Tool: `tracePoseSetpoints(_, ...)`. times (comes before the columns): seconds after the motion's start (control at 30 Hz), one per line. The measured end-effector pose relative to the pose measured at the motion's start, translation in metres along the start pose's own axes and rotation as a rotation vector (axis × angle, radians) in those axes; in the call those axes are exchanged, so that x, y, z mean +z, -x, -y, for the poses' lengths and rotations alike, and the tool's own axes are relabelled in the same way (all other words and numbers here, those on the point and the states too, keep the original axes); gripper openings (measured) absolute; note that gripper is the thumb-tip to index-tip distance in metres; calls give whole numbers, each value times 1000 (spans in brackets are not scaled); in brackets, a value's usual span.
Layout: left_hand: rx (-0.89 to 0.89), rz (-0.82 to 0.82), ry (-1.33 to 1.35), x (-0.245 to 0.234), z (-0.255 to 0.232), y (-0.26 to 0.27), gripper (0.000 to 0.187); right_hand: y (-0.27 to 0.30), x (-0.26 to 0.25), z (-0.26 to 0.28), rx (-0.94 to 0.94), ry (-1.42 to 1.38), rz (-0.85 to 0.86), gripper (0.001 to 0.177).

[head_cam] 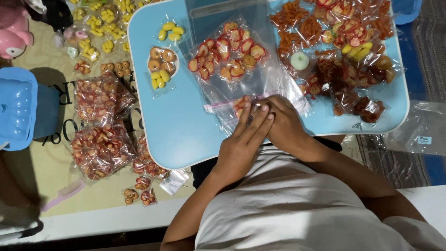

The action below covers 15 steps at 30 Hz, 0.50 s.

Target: Sorting and placing small snack items into plastic zip bags and sealing them.

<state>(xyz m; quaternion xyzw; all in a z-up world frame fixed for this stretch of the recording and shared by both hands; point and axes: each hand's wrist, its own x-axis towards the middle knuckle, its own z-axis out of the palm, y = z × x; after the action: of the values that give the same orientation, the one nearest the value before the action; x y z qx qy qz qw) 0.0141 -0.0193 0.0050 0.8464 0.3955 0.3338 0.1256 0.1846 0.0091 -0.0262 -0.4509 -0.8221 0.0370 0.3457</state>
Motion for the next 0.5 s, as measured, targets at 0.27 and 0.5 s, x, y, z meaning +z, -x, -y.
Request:
tracePoseSetpoints(0.27,-24,14,49,-4,-3,3,59,-1,2,1,38,35,-52,26)
tracePoseSetpoints(0.5,-22,9,58,-4,-4,2,61,-39,-20,24,257,-228,193,33)
